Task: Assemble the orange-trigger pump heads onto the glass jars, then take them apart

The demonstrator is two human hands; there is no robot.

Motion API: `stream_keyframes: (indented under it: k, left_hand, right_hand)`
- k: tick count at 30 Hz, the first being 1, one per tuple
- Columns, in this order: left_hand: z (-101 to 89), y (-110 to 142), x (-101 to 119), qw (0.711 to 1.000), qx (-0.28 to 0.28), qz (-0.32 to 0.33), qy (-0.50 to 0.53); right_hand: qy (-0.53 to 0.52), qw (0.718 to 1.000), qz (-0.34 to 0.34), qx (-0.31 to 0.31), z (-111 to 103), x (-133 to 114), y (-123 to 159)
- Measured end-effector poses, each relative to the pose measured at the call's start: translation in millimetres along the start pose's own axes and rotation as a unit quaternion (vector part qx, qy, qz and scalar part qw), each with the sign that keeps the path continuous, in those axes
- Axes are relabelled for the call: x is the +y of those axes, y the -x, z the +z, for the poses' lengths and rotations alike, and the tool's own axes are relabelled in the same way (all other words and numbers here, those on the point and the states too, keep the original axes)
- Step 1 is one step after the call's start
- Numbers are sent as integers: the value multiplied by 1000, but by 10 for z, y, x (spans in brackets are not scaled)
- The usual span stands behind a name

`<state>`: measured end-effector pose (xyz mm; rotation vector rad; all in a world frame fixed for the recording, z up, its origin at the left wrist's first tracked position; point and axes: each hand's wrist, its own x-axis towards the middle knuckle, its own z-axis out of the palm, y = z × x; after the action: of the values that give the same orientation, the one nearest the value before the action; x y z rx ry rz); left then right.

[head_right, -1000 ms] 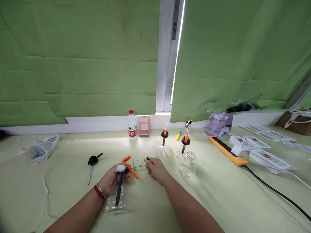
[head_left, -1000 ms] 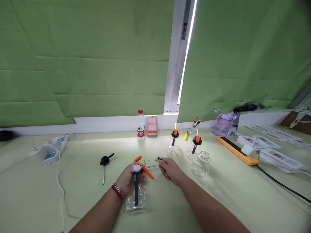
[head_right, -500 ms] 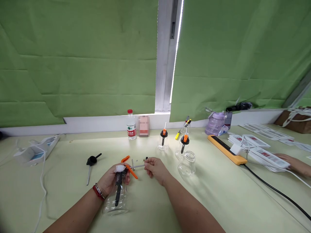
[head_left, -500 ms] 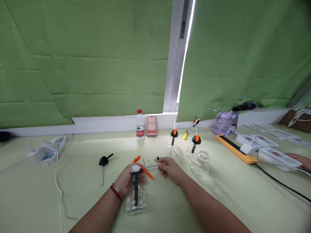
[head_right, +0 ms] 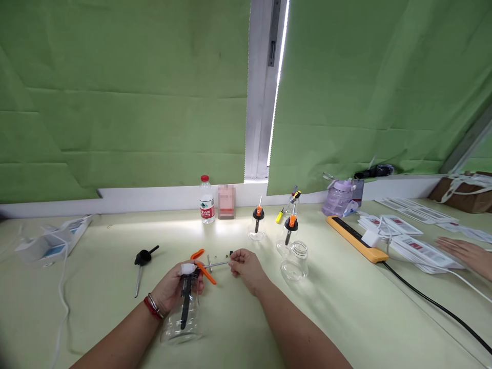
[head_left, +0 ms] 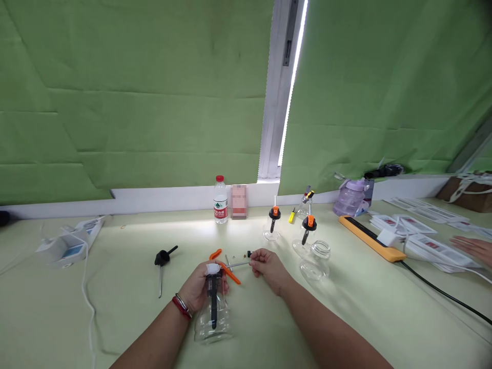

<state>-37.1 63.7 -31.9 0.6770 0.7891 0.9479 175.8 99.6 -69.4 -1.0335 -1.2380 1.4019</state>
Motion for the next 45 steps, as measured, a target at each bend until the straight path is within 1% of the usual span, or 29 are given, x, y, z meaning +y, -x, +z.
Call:
stream_keyframes:
  k: [2,4,6,8,11,13,15,17,19,21,24,26,28,29,30,31,32,33,34,35,36,38,40,42,43,45]
  left_hand:
    - [-11,2,22,1000,3,22,6]
    - [-28,8,51,999,4,52,14]
    - [-47,18,80,996,6,80,25]
    - [-63,28,101,995,11,96,39]
    - [-74,35,111,993,12,112,48]
    - [-75,32,110,992,7,120,47]
    - [-76,27,110,991,0,124,48]
    - [-81,20,112,991,-1,124,50]
    - [-93,9,116,991,3,121,55]
    - [-112,-6,118,991,11,117,59]
    - [-139,-26,117,991,25,112,66]
    - [-139,-30,118,991,27,112,72]
    - [-112,-26,120,990,24,117,77]
    - [-90,-22,122,989,25,122,79]
    - [-64,-18,122,988,27,130,82]
    - [-35,-16,120,986,28,140,84]
    - [-6,-14,116,984,24,154,86]
    - [21,-15,109,981,15,170,88]
    - [47,-16,100,979,3,185,90]
    - [71,-17,89,976,-9,197,93]
    - [94,-15,79,974,-21,204,96]
    - [139,-1,64,973,-37,205,103]
    - [187,33,62,973,-44,201,101]
    - [235,79,69,977,-40,196,73]
    - [256,103,73,980,-35,193,40]
    - [288,141,75,980,-15,190,-61]
  right_hand:
    - [58,998,14,20,7,35,-27]
    - [156,987,-3,35,35,61,-45]
    - [267,962,-47,41,81,66,-54]
    - [365,926,-88,43,135,52,-60]
    - [459,881,-103,44,203,27,-78]
    - [483,869,-97,50,234,21,-93]
    - [483,868,-92,62,255,23,-100]
    - [468,876,-93,70,260,25,-95]
    - [441,890,-96,73,233,14,-81]
    - [423,895,-110,86,159,-15,-66]
    - [437,880,-147,113,-30,-79,-54]
    - [437,877,-152,129,-152,-121,-43]
    - [414,887,-146,144,-215,-152,-6]
    - [393,897,-140,143,-216,-163,30]
    - [366,913,-129,128,-195,-171,79]
    - [330,932,-111,100,-157,-177,141]
    - [285,953,-89,53,-106,-181,214]
    - [225,972,-59,-12,-48,-184,295]
    - [159,984,-25,-74,9,-188,377]
    - [99,986,3,-132,59,-194,458]
    - [45,984,23,-173,100,-201,530]
    - [-50,975,53,-210,147,-221,639]
    - [-120,967,80,-210,155,-247,692]
    - [-165,960,110,-198,146,-274,704]
    - [-180,957,126,-192,140,-287,700]
    - [-193,953,150,-180,128,-309,685]
